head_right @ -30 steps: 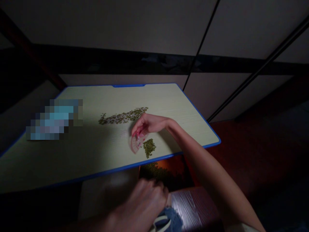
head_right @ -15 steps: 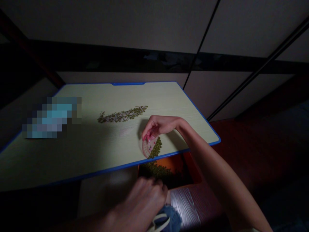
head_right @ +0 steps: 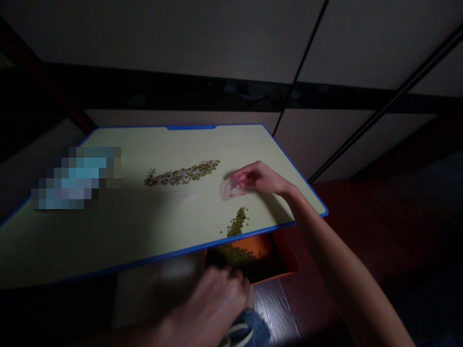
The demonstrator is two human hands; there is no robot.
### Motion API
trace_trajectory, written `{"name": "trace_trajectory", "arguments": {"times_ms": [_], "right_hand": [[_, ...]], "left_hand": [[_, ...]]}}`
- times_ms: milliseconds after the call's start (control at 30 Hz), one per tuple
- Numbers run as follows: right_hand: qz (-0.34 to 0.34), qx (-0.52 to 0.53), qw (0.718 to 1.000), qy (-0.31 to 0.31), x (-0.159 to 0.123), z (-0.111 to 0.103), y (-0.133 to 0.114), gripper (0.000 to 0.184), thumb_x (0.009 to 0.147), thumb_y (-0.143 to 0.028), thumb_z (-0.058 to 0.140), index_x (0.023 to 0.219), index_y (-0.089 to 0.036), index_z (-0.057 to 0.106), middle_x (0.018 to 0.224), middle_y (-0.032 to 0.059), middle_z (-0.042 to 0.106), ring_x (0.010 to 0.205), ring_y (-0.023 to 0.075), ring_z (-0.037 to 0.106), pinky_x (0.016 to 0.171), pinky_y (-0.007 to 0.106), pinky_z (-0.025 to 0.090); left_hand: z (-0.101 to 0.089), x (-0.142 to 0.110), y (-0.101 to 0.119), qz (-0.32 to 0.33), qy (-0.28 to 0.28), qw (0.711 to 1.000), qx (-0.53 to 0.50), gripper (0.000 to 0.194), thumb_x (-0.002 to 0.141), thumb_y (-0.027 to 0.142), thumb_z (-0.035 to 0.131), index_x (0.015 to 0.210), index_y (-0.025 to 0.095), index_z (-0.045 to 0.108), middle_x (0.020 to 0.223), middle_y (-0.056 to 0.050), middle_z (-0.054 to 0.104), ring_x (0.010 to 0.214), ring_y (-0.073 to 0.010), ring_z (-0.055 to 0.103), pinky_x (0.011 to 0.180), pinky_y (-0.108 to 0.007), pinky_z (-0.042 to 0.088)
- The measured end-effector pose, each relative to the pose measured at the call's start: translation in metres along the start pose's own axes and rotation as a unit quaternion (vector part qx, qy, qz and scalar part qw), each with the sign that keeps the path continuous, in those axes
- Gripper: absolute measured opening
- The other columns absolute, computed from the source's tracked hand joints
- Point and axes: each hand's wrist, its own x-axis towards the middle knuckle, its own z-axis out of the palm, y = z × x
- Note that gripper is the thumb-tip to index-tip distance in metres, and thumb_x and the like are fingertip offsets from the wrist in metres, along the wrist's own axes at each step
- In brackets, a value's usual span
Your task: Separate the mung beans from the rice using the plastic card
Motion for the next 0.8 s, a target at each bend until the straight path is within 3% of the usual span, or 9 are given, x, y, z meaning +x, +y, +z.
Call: {"name": "trace_trajectory", "arguments": {"times_ms": [133, 233, 367, 567, 700, 800], "right_hand": [[0.015, -0.018, 1.0, 0.021, -0.009, 0.001, 0.008, 0.029, 0.071, -0.019, 0.062, 0.098, -0.008, 0.067, 0.065, 0.0001, 0.058, 0.053, 0.0077, 0.045, 0.049, 0.023, 0.037], [0.021, -0.023, 0.999, 0.009, -0.018, 0.01, 0.007, 0.031, 0.072, -0.02, 0.062, 0.1, -0.008, 0.066, 0.064, -0.0004, 0.057, 0.051, 0.0074, 0.042, 0.047, 0.023, 0.035], [0.022, -0.026, 0.999, -0.011, -0.03, 0.023, 0.002, 0.03, 0.072, -0.022, 0.062, 0.099, -0.01, 0.068, 0.065, -0.0001, 0.058, 0.053, 0.0085, 0.045, 0.049, 0.023, 0.038], [0.022, -0.021, 0.999, -0.031, -0.047, 0.031, 0.001, 0.025, 0.072, -0.022, 0.064, 0.095, -0.012, 0.069, 0.067, 0.0001, 0.062, 0.057, 0.0099, 0.051, 0.053, 0.024, 0.043], [0.022, 0.019, 0.999, -0.035, -0.054, 0.032, 0.0, 0.021, 0.072, -0.022, 0.064, 0.092, -0.015, 0.069, 0.073, 0.0017, 0.066, 0.064, 0.0116, 0.057, 0.062, 0.027, 0.048], [0.018, 0.027, 0.999, -0.019, -0.052, 0.03, -0.003, 0.022, 0.071, -0.019, 0.065, 0.092, -0.014, 0.068, 0.071, 0.0005, 0.065, 0.062, 0.0103, 0.055, 0.059, 0.025, 0.047]], "left_hand": [[-0.007, 0.003, 0.001, -0.008, -0.04, 0.999, 0.001, 0.011, 0.075, 0.008, 0.053, 0.077, 0.014, 0.061, 0.067, -0.004, 0.062, 0.061, -0.0191, 0.056, 0.045, -0.033, 0.018], [-0.004, 0.004, 0.002, -0.013, -0.03, 0.999, 0.005, 0.01, 0.076, 0.008, 0.053, 0.075, 0.014, 0.061, 0.066, -0.003, 0.061, 0.059, -0.0194, 0.055, 0.044, -0.033, 0.018], [0.0, 0.002, 0.002, -0.016, -0.008, 1.0, 0.011, 0.014, 0.075, 0.006, 0.05, 0.075, 0.014, 0.061, 0.066, -0.003, 0.061, 0.058, -0.0187, 0.054, 0.046, -0.033, 0.02], [-0.002, 0.002, 0.001, -0.012, -0.024, 1.0, 0.003, 0.013, 0.07, 0.006, 0.053, 0.078, 0.012, 0.061, 0.069, -0.005, 0.061, 0.061, -0.0172, 0.055, 0.047, -0.031, 0.022], [0.0, -0.001, 0.001, -0.008, -0.001, 1.0, 0.008, 0.015, 0.071, 0.006, 0.052, 0.08, 0.013, 0.062, 0.069, -0.004, 0.061, 0.061, -0.0169, 0.055, 0.047, -0.031, 0.022], [0.005, -0.004, 0.001, -0.015, 0.03, 0.999, 0.015, 0.016, 0.07, 0.006, 0.053, 0.082, 0.013, 0.061, 0.072, -0.004, 0.061, 0.062, -0.0173, 0.055, 0.048, -0.032, 0.023]]}}
